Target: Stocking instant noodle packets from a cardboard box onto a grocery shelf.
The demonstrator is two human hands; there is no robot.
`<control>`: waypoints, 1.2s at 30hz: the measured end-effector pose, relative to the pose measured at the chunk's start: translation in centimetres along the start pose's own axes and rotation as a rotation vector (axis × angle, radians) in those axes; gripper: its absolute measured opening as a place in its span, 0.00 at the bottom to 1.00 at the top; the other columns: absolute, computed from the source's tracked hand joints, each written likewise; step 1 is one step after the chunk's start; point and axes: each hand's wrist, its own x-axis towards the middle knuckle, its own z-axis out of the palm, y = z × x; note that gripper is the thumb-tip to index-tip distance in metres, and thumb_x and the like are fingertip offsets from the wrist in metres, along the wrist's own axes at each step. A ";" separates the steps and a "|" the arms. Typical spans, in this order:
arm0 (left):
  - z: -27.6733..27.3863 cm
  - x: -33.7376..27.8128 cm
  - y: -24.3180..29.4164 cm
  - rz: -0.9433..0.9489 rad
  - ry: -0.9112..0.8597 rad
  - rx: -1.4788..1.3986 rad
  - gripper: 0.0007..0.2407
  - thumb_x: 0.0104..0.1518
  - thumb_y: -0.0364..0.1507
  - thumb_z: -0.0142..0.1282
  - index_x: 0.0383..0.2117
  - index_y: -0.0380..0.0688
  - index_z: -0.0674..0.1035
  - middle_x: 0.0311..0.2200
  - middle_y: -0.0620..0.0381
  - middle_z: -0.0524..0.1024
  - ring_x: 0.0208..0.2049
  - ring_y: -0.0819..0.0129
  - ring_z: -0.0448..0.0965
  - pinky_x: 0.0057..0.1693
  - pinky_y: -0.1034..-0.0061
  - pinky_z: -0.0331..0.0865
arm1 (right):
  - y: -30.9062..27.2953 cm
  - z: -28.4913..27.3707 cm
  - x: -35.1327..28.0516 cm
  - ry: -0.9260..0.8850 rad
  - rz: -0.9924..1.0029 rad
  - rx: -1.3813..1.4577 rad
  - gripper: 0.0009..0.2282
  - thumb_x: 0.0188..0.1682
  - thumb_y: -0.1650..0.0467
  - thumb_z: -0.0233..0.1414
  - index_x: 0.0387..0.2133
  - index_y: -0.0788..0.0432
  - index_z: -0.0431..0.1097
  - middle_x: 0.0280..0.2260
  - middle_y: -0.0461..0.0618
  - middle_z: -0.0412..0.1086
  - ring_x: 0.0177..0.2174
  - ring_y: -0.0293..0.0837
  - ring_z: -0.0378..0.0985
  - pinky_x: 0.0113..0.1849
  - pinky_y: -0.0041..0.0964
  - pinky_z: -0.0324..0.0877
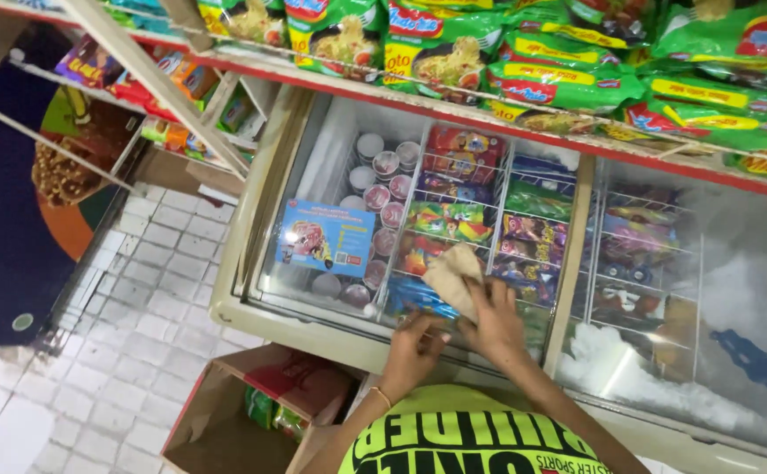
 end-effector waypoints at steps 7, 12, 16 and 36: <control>0.9 -4.6 -2.6 -0.366 0.146 -0.202 0.15 0.55 0.22 0.65 0.49 0.33 0.79 0.40 0.38 0.79 0.40 0.43 0.85 0.44 0.59 0.81 | 2.7 3.6 0.7 -0.208 -0.315 0.218 0.35 0.29 0.60 0.66 0.57 0.37 0.67 0.52 0.45 0.63 0.54 0.55 0.68 0.53 0.54 0.70; 0.7 -8.4 -4.7 -0.423 0.369 -0.236 0.15 0.54 0.27 0.69 0.43 0.43 0.75 0.32 0.50 0.84 0.37 0.58 0.86 0.44 0.67 0.78 | 1.0 6.4 -0.3 -0.535 -0.393 0.975 0.28 0.33 0.75 0.63 0.53 0.59 0.71 0.47 0.52 0.73 0.47 0.47 0.72 0.52 0.50 0.68; -1.3 -9.5 -2.0 -0.371 0.478 -0.370 0.15 0.54 0.23 0.68 0.44 0.42 0.75 0.28 0.48 0.80 0.31 0.58 0.84 0.44 0.67 0.78 | 0.7 7.4 -0.6 -0.606 -0.146 1.188 0.32 0.35 0.77 0.61 0.59 0.61 0.67 0.51 0.56 0.72 0.49 0.50 0.74 0.51 0.51 0.69; -17.8 -28.2 -23.6 -0.848 1.298 -0.500 0.09 0.67 0.27 0.51 0.29 0.35 0.77 0.21 0.50 0.74 0.19 0.69 0.75 0.29 0.81 0.70 | -16.4 13.5 -8.6 -0.247 0.026 1.256 0.31 0.32 0.79 0.59 0.57 0.65 0.66 0.42 0.55 0.74 0.36 0.46 0.79 0.41 0.48 0.76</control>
